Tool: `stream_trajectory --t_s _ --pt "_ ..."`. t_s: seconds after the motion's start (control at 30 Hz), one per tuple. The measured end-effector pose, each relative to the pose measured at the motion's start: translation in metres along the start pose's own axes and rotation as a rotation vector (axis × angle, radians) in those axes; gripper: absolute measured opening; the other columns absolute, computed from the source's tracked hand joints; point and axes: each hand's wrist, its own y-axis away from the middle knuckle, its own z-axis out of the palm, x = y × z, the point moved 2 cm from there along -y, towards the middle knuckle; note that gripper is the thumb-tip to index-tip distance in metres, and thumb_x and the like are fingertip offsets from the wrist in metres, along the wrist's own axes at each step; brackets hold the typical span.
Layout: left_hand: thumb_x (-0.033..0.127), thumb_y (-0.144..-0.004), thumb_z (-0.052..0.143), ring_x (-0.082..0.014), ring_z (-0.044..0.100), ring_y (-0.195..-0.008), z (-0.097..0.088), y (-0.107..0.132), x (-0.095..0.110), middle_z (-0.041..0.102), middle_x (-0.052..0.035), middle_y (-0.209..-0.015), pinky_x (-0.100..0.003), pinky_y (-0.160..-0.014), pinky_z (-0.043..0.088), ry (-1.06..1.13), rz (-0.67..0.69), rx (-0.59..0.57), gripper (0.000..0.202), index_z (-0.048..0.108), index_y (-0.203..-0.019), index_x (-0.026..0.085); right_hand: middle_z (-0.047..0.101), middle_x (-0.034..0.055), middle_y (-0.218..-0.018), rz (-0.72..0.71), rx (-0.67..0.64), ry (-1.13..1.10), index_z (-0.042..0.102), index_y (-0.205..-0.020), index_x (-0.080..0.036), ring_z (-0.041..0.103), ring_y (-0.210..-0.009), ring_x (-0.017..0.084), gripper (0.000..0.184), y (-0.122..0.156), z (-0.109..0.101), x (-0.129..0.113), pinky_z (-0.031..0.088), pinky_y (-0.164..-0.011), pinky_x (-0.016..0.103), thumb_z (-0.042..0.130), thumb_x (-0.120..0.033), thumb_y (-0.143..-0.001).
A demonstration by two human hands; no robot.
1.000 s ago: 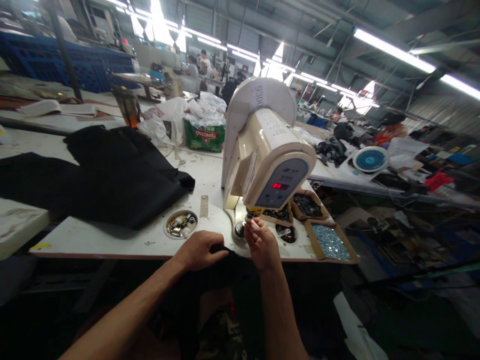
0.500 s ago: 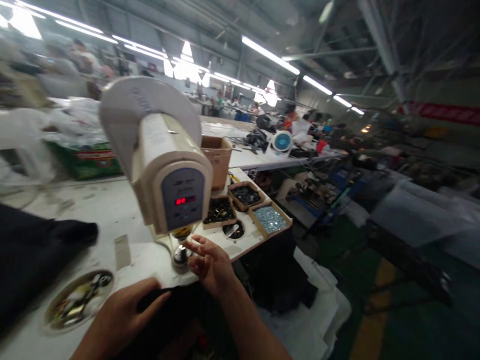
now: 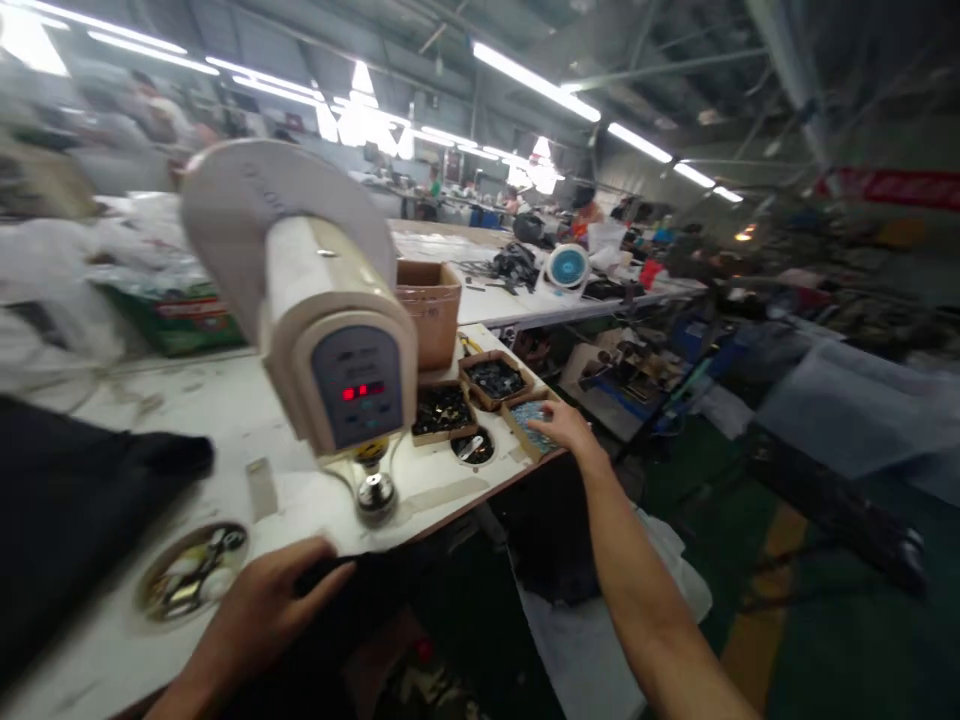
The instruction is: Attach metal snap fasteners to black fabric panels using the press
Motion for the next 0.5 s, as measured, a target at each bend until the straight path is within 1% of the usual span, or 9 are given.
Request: stream_trajectory --t_s 0.07,0.13,0.17,0.2,0.23,0.3,0.4,0.5 --pt "0.052 -0.095 0.057 -0.0185 0.066 -0.074 -0.004 0.001 0.009 0.071 -0.0009 -0.078 -0.026 -0.069 0.043 -0.027 -0.001 -0.009 0.036 0.067 -0.081 0.021 0.077 0.0067 -0.085 -0.012 -0.085 0.127 0.075 -0.069 -0.022 0.068 -0.095 0.028 0.018 0.000 0.000 0.010 0.047 -0.093 0.036 0.085 -0.028 -0.056" --pt "0.049 -0.094 0.059 -0.0183 0.065 -0.078 -0.006 0.002 0.012 0.071 -0.0013 -0.080 -0.027 -0.071 0.041 -0.008 0.000 0.009 0.032 0.067 -0.083 0.020 0.078 0.0086 -0.085 -0.040 -0.145 0.233 0.077 -0.071 -0.021 0.068 -0.094 0.030 0.016 -0.003 0.003 0.024 0.047 -0.092 0.040 0.080 -0.035 -0.062" --pt "0.046 -0.094 0.060 -0.0179 0.065 -0.078 -0.007 0.002 0.013 0.071 -0.0014 -0.081 -0.027 -0.071 0.041 0.001 0.003 0.022 0.029 0.068 -0.084 0.020 0.078 0.0109 -0.087 -0.058 -0.161 0.276 0.078 -0.075 -0.021 0.068 -0.095 0.032 0.020 -0.007 0.006 0.033 0.047 -0.090 0.042 0.077 -0.038 -0.066" --pt "0.045 -0.093 0.062 -0.0175 0.065 -0.078 -0.008 0.003 0.012 0.071 -0.0014 -0.081 -0.026 -0.071 0.040 0.000 0.005 0.037 0.027 0.068 -0.084 0.020 0.078 0.0131 -0.091 -0.081 -0.158 0.333 0.080 -0.080 -0.020 0.068 -0.094 0.034 0.026 -0.011 0.007 0.042 0.047 -0.087 0.043 0.074 -0.042 -0.069" --pt "0.044 -0.092 0.064 -0.0170 0.064 -0.076 -0.008 0.003 0.012 0.070 -0.0012 -0.079 -0.026 -0.070 0.039 -0.004 0.003 0.055 0.025 0.067 -0.083 0.020 0.079 0.0131 -0.094 -0.125 -0.119 0.438 0.081 -0.086 -0.021 0.069 -0.092 0.033 0.033 -0.015 0.008 0.051 0.047 -0.082 0.041 0.070 -0.049 -0.073" --pt "0.042 -0.090 0.066 -0.0159 0.062 -0.072 -0.009 0.005 0.014 0.068 -0.0005 -0.075 -0.026 -0.068 0.037 -0.015 0.005 0.082 0.024 0.067 -0.082 0.020 0.079 0.0141 -0.097 -0.176 -0.062 0.557 0.082 -0.098 -0.023 0.070 -0.090 0.034 0.043 -0.023 0.009 0.067 0.047 -0.076 0.040 0.063 -0.056 -0.079" --pt "0.042 -0.089 0.067 -0.0158 0.061 -0.072 -0.010 0.008 0.017 0.068 -0.0006 -0.075 -0.026 -0.068 0.037 -0.017 0.022 0.102 0.023 0.068 -0.084 0.020 0.080 0.0154 -0.098 -0.215 0.013 0.615 0.081 -0.109 -0.022 0.070 -0.088 0.034 0.050 -0.028 0.006 0.082 0.047 -0.072 0.040 0.056 -0.057 -0.083" --pt "0.042 -0.090 0.066 -0.0165 0.063 -0.074 -0.010 0.009 0.018 0.069 -0.0017 -0.078 -0.026 -0.069 0.038 -0.017 0.036 0.106 0.023 0.068 -0.084 0.020 0.080 0.0159 -0.094 -0.207 0.051 0.608 0.081 -0.108 -0.021 0.071 -0.085 0.034 0.050 -0.027 0.005 0.083 0.047 -0.072 0.040 0.056 -0.056 -0.083"
